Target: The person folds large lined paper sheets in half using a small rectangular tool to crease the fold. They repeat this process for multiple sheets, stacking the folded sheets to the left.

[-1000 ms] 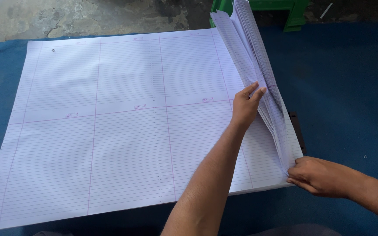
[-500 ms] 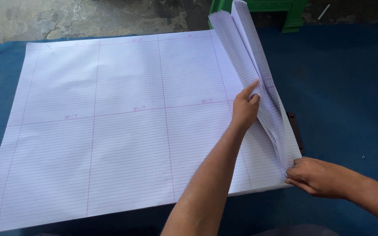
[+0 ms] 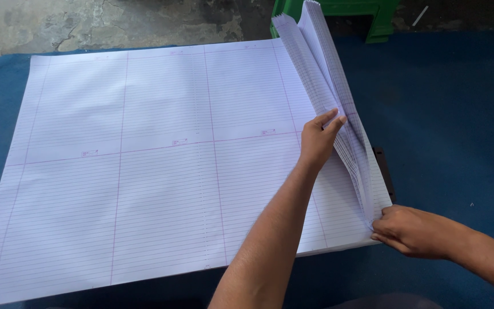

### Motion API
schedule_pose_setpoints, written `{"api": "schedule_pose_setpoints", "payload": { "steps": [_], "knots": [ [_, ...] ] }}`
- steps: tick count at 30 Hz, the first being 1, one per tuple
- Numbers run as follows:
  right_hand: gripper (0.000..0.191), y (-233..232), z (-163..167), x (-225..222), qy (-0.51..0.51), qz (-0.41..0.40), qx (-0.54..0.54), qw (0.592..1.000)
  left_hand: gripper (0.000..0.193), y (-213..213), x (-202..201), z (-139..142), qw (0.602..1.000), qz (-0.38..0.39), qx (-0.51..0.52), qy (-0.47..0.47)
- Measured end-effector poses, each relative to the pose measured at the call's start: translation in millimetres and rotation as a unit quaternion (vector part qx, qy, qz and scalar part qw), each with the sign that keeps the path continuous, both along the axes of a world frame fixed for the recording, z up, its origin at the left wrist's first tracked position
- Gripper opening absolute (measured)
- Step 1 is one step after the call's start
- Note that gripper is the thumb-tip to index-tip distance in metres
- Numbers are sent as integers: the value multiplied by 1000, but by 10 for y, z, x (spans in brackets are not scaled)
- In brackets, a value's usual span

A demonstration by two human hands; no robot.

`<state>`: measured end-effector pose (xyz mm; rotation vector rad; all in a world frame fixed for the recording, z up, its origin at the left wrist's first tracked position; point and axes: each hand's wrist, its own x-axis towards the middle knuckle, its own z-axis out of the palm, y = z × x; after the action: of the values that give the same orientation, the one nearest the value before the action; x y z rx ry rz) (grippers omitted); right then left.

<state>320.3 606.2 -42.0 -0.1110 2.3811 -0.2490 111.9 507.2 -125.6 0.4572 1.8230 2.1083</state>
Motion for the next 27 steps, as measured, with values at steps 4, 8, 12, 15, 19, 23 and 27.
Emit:
{"api": "schedule_pose_setpoints", "payload": {
  "steps": [4, 8, 12, 15, 19, 23, 27],
  "knots": [
    [32, 0, -4, 1, -1, -8, 2, 1000, 40, 5, -6, -10, 999, -2, -8, -40],
    [32, -50, 41, -8, 16, -3, 11, 1000, 33, -39, -14, 23, 999, 2, -19, -27],
    [28, -194, 170, -28, 38, 30, 103, 993, 32, -61, -1, 44, 999, -9, -19, -33],
    [43, -318, 329, -86, -27, 24, 211, 977, 30, -60, -9, 46, 999, -5, -16, -35],
    [70, -281, 508, -293, 2, -110, 276, 955, 29, -52, -4, 32, 999, -2, -1, -33],
    [76, -150, 317, -584, 166, -300, 60, 938, 28, -22, 22, 20, 999, -4, -8, -43],
    [88, 15, 7, -782, 176, -397, -110, 894, 33, -1, 40, 32, 1000, 2, -23, -22]
  ]
}}
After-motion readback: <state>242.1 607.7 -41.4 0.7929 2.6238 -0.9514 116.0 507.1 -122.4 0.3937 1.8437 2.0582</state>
